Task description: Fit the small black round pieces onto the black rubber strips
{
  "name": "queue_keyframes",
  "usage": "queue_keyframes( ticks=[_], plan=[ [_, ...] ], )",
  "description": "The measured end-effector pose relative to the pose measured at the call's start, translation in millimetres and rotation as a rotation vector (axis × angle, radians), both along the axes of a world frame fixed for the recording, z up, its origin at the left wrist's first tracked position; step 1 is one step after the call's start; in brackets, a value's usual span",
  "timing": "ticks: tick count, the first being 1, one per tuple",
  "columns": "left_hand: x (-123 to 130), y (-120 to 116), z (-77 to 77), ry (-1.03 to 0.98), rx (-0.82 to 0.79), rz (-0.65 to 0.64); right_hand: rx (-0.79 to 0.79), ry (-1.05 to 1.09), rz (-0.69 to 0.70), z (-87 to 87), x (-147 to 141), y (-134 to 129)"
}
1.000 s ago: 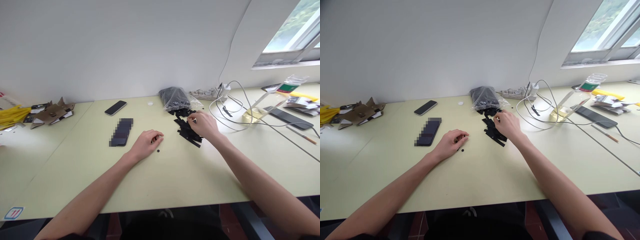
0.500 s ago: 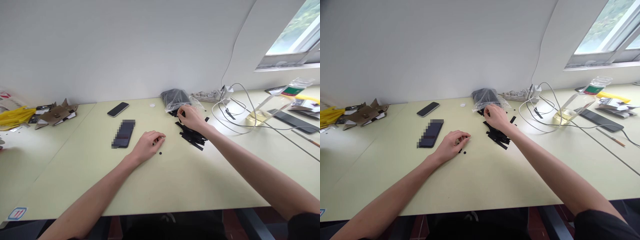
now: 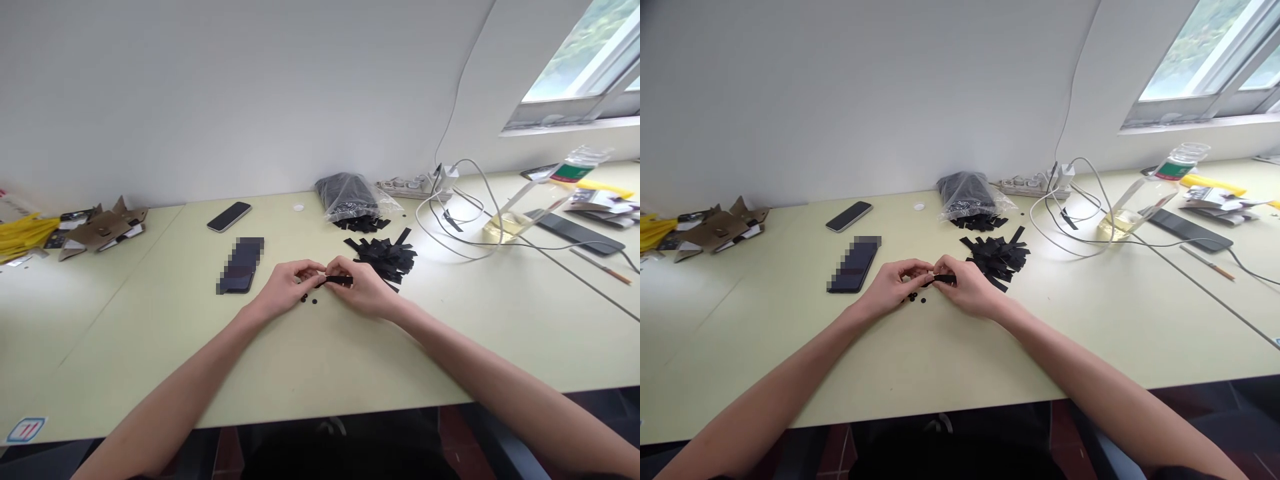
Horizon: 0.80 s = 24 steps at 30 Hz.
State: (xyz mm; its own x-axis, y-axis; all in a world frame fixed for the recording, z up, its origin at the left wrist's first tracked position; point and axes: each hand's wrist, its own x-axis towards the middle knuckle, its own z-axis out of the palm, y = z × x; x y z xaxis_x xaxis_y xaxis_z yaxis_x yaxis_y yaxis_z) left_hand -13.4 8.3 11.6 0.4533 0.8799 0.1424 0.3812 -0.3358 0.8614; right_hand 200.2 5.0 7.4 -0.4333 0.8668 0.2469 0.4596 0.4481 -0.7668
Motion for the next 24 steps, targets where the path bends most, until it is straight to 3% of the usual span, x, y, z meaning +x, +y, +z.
queue_keyframes(
  ticks=[8, 16, 19, 24],
  plan=[
    [-2.7, 2.6, 0.3, 0.149, 0.11, 0.011, -0.16, 0.093, 0.029, 0.2, 4.5, 2.0],
    [-10.2, 5.5, 4.3, 0.127, -0.012, 0.057, -0.277, 0.13, -0.008, -1.2, 6.7, 7.9],
    [-9.7, 5.4, 4.0, 0.12, -0.008, 0.096, -0.264, 0.133, -0.02, -1.0, 7.6, 9.5],
    [-5.8, 3.8, 5.0, 0.113, 0.05, 0.031, -0.178, 0.057, 0.032, 1.1, 7.4, 9.0]
  ],
)
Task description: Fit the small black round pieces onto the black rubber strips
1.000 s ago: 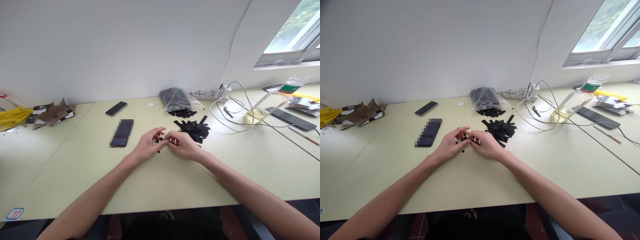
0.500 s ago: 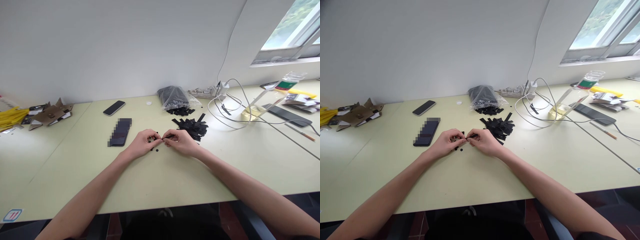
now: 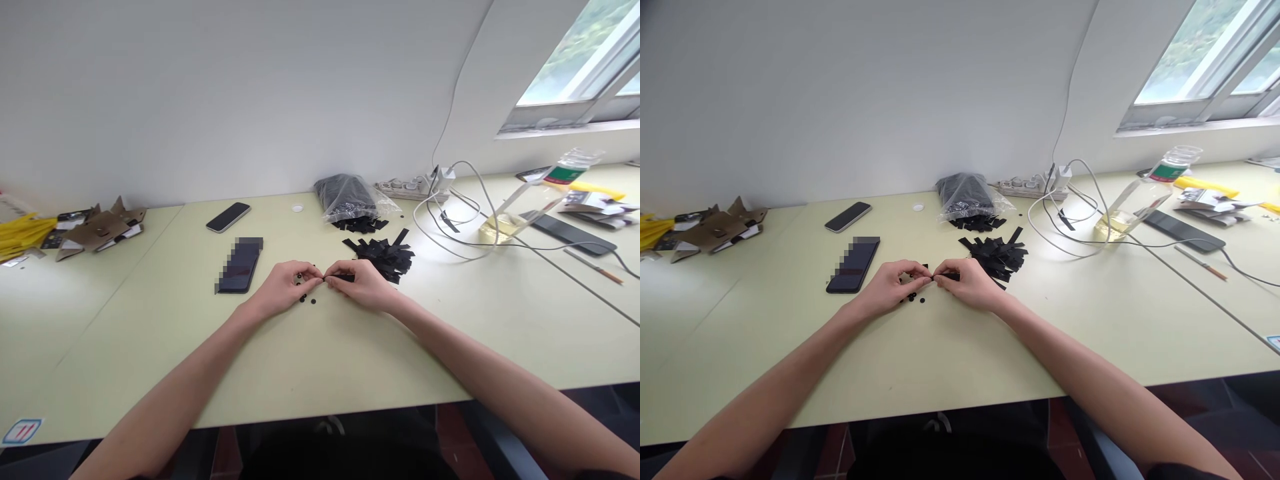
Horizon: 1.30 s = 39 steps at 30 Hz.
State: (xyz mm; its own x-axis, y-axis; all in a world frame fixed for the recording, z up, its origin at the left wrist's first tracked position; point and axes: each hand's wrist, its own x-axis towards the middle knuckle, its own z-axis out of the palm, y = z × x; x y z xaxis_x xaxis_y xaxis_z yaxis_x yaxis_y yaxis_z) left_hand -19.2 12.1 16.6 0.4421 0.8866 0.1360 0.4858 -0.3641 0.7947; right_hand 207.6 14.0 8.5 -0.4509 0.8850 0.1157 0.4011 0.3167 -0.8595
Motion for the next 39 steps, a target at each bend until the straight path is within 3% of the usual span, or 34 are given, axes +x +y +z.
queue_keyframes(
  ticks=[7, 20, 28, 39],
  plan=[
    [-26.7, 20.9, 4.7, 0.104, 0.13, 0.225, -0.102, 0.027, -0.039, -2.9, -0.1, 1.4],
    [-49.4, 12.6, 34.3, 0.408, -0.17, 0.002, -0.062, -0.035, -0.024, -4.2, 2.2, 2.7],
    [-45.5, 13.9, 29.2, 0.391, -0.163, 0.017, 0.034, -0.053, -0.007, -0.6, -0.1, 0.1],
    [-50.3, 19.4, 14.0, 0.32, -0.071, 0.058, 0.032, -0.04, 0.009, 0.3, -1.1, -1.1]
  ],
)
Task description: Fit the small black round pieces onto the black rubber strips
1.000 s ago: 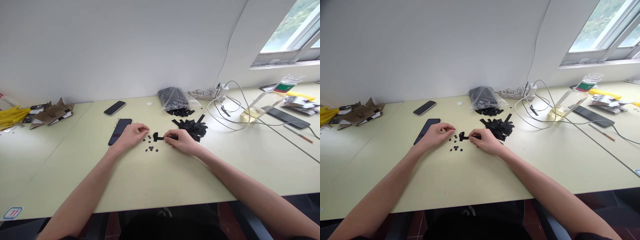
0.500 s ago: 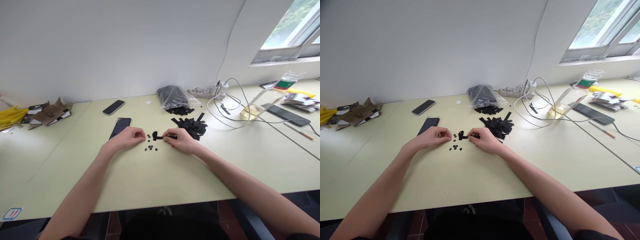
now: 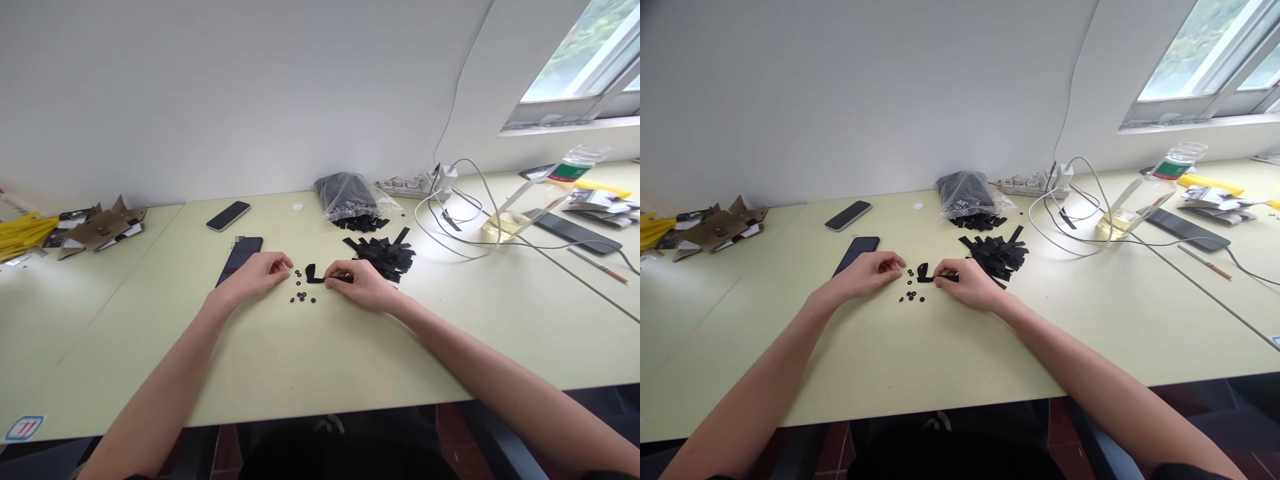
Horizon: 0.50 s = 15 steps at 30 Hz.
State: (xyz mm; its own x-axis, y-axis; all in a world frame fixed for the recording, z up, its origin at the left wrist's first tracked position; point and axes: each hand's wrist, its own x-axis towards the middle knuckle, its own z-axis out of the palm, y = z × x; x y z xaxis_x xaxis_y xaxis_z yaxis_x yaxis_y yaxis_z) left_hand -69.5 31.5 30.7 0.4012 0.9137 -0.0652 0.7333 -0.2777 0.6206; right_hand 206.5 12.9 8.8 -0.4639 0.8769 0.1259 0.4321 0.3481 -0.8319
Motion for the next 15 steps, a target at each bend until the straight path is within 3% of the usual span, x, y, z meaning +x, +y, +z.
queue_keyframes(
  ticks=[8, 15],
  plan=[
    [10.9, -1.8, -7.4, 0.008, 0.09, -0.005, -0.006, 0.024, 0.089, -0.8, -1.9, -3.3],
    [15.4, -2.1, -6.8, -0.038, 0.152, -0.005, 0.02, 0.018, 0.089, 0.2, -4.0, -5.5]
  ],
)
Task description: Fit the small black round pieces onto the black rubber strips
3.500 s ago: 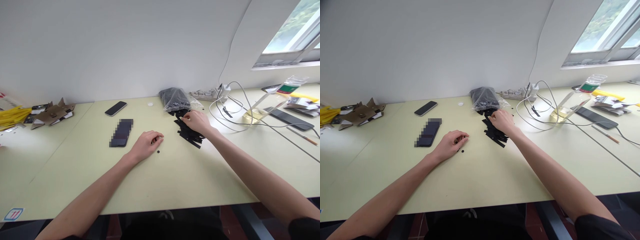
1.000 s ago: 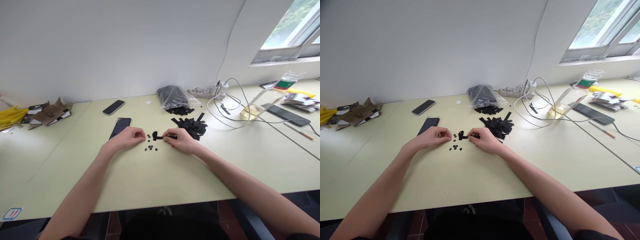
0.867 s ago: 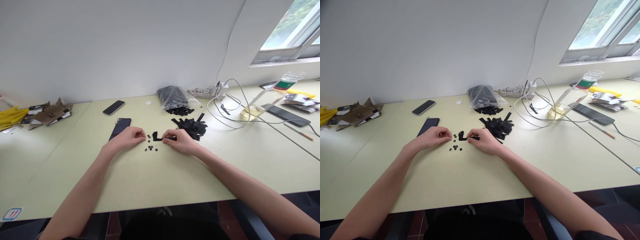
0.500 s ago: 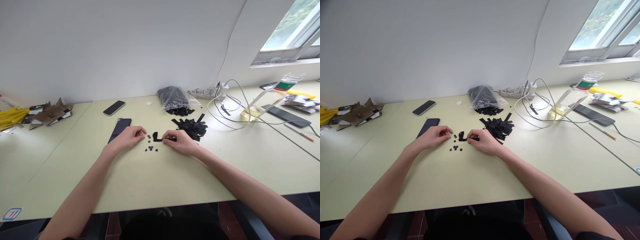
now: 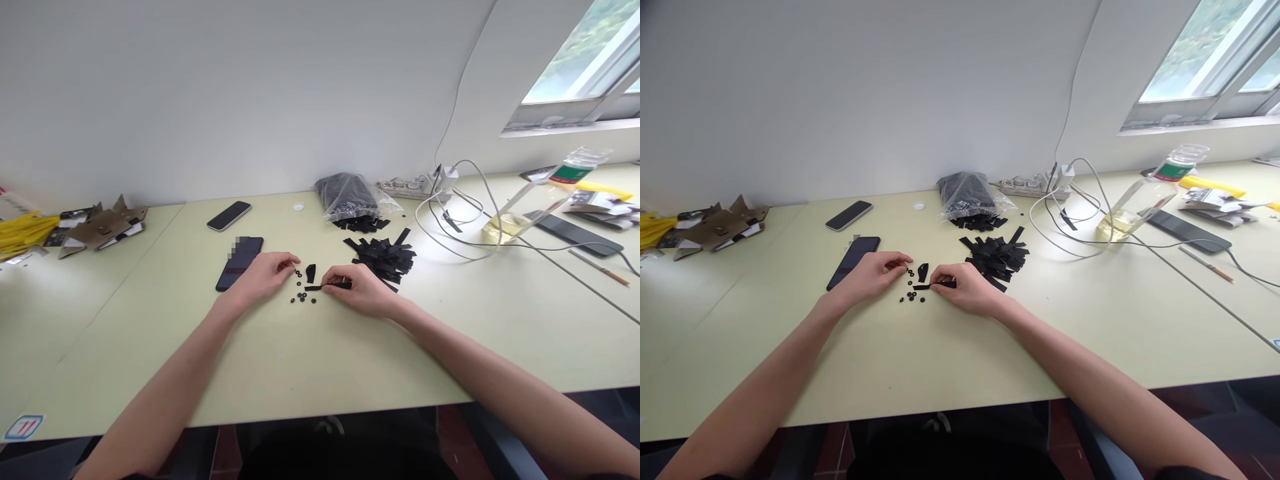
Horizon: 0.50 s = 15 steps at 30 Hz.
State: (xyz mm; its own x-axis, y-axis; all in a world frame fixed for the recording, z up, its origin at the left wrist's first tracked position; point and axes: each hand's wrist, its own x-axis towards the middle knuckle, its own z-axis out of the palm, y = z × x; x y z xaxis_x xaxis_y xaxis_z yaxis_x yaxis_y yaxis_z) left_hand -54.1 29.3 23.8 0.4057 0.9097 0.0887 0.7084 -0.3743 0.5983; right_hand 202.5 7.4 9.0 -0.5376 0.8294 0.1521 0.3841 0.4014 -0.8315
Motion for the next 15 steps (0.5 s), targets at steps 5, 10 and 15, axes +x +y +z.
queue_keyframes(
  ticks=[5, 10, 15],
  plan=[
    [23.2, -12.4, -1.5, -0.214, -0.026, -0.014, 0.02, 0.03, -0.05, -2.3, -0.9, -1.7],
    [40.3, -23.5, -6.4, -0.349, -0.09, -0.089, 0.032, 0.05, -0.097, -6.4, -0.5, -0.8],
    [42.9, -24.1, -11.3, -0.404, -0.097, -0.076, 0.012, 0.07, -0.124, -8.4, 0.0, 0.0]
  ],
)
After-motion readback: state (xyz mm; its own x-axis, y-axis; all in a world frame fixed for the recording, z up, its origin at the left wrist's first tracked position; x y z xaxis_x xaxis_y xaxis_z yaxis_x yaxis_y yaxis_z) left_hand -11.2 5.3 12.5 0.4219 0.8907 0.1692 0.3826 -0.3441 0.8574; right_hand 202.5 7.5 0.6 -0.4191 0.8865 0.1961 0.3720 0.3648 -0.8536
